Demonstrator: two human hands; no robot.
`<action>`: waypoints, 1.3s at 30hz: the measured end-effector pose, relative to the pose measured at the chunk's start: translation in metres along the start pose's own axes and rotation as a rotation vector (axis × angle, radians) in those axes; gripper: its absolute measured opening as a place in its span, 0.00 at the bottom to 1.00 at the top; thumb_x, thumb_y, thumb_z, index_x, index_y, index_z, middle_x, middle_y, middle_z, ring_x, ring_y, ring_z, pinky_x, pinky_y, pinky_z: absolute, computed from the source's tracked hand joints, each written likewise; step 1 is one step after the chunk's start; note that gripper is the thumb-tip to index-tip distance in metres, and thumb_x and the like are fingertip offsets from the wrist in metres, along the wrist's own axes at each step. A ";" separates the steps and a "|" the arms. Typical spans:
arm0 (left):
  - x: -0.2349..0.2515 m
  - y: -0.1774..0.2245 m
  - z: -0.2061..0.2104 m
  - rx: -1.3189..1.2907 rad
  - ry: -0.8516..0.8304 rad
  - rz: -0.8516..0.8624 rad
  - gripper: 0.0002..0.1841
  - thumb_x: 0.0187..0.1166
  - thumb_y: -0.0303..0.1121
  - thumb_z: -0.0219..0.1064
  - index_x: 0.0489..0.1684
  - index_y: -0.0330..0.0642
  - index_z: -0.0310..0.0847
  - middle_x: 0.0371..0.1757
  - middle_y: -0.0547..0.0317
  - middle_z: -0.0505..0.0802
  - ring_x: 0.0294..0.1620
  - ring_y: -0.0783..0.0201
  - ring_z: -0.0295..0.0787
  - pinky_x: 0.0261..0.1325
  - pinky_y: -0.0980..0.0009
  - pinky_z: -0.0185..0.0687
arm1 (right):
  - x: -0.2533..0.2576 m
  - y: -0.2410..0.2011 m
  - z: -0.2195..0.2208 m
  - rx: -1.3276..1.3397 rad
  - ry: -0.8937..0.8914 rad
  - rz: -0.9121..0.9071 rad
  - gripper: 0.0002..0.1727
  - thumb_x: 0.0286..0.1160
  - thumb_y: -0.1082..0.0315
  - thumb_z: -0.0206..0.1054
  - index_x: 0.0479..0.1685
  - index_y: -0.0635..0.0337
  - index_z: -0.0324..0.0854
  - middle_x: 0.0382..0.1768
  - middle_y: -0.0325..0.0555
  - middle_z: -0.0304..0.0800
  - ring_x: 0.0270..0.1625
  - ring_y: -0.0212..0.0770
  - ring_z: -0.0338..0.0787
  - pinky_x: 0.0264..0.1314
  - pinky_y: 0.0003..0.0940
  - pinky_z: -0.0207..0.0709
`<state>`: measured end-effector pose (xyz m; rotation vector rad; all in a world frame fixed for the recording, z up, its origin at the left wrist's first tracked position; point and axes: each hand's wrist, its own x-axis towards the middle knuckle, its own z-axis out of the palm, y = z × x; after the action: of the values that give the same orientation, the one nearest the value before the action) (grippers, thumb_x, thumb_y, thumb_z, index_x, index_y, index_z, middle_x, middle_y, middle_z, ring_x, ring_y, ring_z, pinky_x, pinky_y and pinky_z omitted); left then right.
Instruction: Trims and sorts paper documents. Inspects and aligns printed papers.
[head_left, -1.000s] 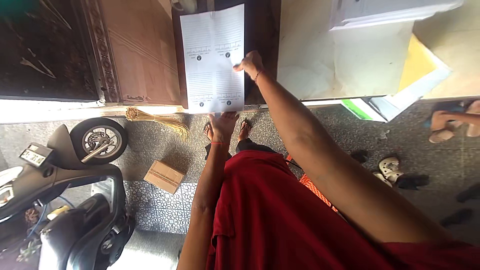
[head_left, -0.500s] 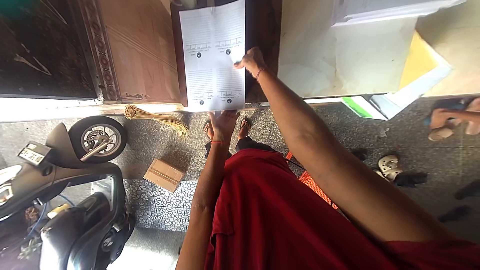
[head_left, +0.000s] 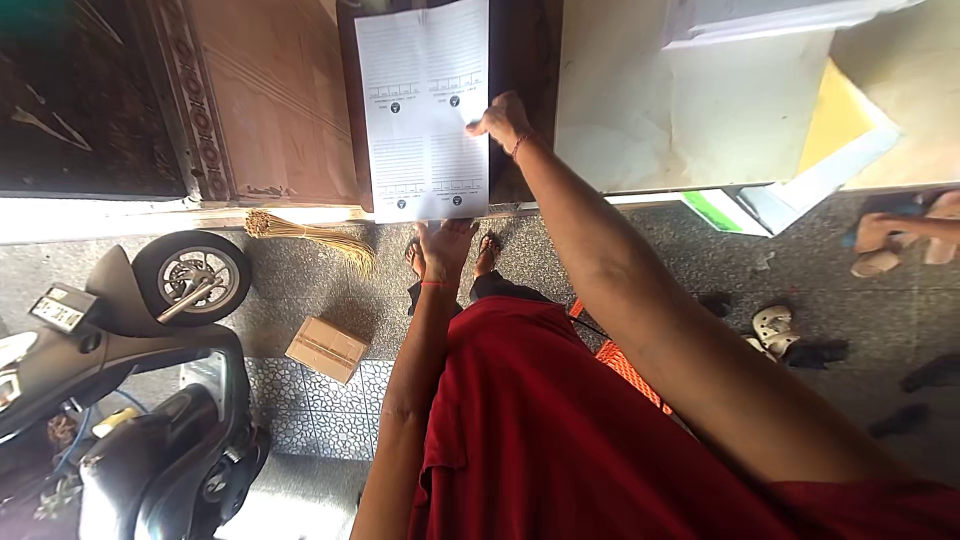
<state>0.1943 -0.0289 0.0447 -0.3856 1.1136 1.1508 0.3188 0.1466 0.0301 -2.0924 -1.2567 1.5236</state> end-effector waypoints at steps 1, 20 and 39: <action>0.000 0.000 0.000 -0.006 -0.007 0.000 0.53 0.82 0.69 0.10 0.83 0.30 0.56 0.77 0.37 0.76 0.73 0.49 0.79 0.74 0.55 0.75 | 0.000 0.000 0.000 0.004 0.001 -0.003 0.29 0.57 0.70 0.83 0.58 0.77 0.79 0.61 0.67 0.84 0.66 0.57 0.83 0.68 0.54 0.75; -0.002 -0.012 0.003 0.012 -0.058 -0.019 0.55 0.80 0.73 0.13 0.85 0.29 0.54 0.81 0.36 0.74 0.78 0.49 0.75 0.80 0.55 0.70 | -0.001 0.001 0.000 -0.036 0.000 -0.011 0.32 0.58 0.67 0.83 0.62 0.76 0.79 0.64 0.67 0.84 0.69 0.57 0.83 0.70 0.54 0.75; -0.061 0.002 -0.015 0.379 -0.181 0.131 0.57 0.78 0.64 0.01 0.77 0.23 0.61 0.70 0.37 0.82 0.68 0.55 0.82 0.73 0.60 0.75 | 0.001 0.004 0.000 -0.017 -0.010 -0.006 0.30 0.62 0.66 0.82 0.61 0.76 0.79 0.60 0.66 0.84 0.61 0.55 0.84 0.62 0.54 0.75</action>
<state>0.1859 -0.0712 0.0906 0.0858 1.1787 1.0366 0.3211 0.1452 0.0274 -2.0915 -1.2826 1.5281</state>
